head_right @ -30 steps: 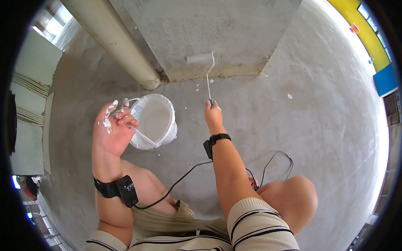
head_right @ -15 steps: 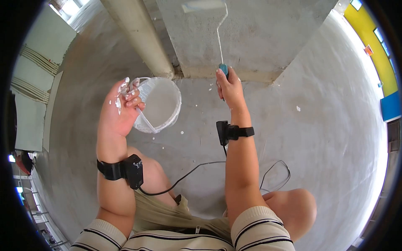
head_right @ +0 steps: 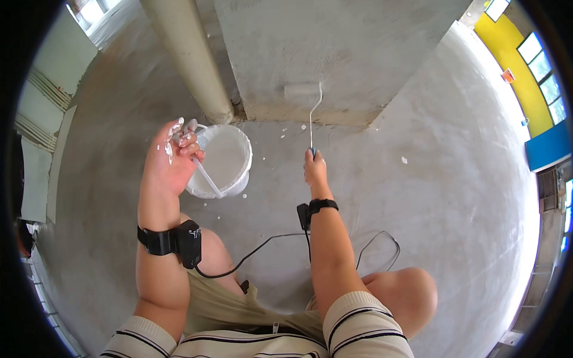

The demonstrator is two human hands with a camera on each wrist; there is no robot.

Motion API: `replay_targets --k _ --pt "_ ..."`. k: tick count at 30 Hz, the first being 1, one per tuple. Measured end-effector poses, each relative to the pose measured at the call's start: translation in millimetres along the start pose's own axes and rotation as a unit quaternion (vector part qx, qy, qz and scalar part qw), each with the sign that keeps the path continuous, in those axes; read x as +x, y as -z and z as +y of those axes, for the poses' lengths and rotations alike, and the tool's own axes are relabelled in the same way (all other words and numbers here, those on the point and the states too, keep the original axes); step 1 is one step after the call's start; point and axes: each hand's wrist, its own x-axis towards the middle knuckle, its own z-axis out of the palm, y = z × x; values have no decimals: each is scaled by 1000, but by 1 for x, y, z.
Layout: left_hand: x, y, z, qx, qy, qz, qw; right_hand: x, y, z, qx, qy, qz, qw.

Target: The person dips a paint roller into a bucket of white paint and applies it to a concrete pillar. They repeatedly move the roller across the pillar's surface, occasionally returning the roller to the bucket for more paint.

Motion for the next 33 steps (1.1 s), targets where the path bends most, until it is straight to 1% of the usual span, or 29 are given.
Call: replay_targets --k 1,2,3,4,5,7,8,10,12,13,14,16,17,18,20,21,23,24,26,28,29,30,32,33 --pt "0 1 0 -7 8 -5 1000 4 -2 15 0 2 3 1000" --pt "0 2 1 -14 15 -9 1000 11 -6 32 -77 34 53 995" --pt "-1 1 3 -17 15 -12 1000 15 -7 38 -156 67 102 980" --pt "-3 -1 4 -23 13 -15 1000 -9 -5 7 -197 67 113 972" --pt "-5 -2 3 -32 14 -19 999 -25 -5 -13 -204 69 118 969" --pt "-7 -3 0 -34 4 -25 999 -41 -4 -45 -202 130 128 962" --pt "-7 -3 0 -26 -10 -24 999 -39 -1 -60 -187 195 133 954" --pt "-7 -3 -2 -24 -14 -19 999 -7 12 -88 -140 246 101 954" --pt "-7 -2 -4 -19 -11 -3 1000 -25 31 -167 -188 308 65 930" --pt "-7 -3 -4 -18 -17 0 1000 -18 41 -190 -226 327 60 916" --pt "-7 -4 -4 -15 -23 1 1000 -36 49 -217 -277 373 67 883" --pt "-7 -4 -3 -7 -25 5 1000 -48 67 -238 -316 382 25 868" --pt "-6 -4 -2 -2 -29 7 1000 -51 77 -240 -339 382 1 860" --pt "-7 -4 -3 -2 -31 11 999 -47 87 -234 -337 382 -3 860" --pt "-9 -5 -6 0 -30 21 999 -36 112 -212 -437 342 -17 832" --pt "-8 -4 -6 2 -31 24 999 -28 123 -195 -435 342 -19 833" --pt "-8 -1 -6 3 -13 24 1000 -14 143 -158 -442 296 39 846" --pt "-7 3 -7 6 -10 26 1000 -11 157 -157 -484 295 51 822" --pt "-5 10 -6 -16 -1 -2 1000 -5 188 -155 -553 301 66 774" --pt "-5 12 -6 -16 9 -8 1000 -1 217 -141 -560 284 86 773" --pt "2 4 -2 -14 24 -1 1000 11 233 -137 -568 264 92 774" --pt "1 3 0 -14 26 -1 1000 12 249 -130 -569 262 92 774" --pt "0 0 1 -14 41 -3 999 15 279 -118 -586 299 121 744" --pt "-1 -1 2 -15 41 -1 999 14 284 -114 -586 299 120 743"
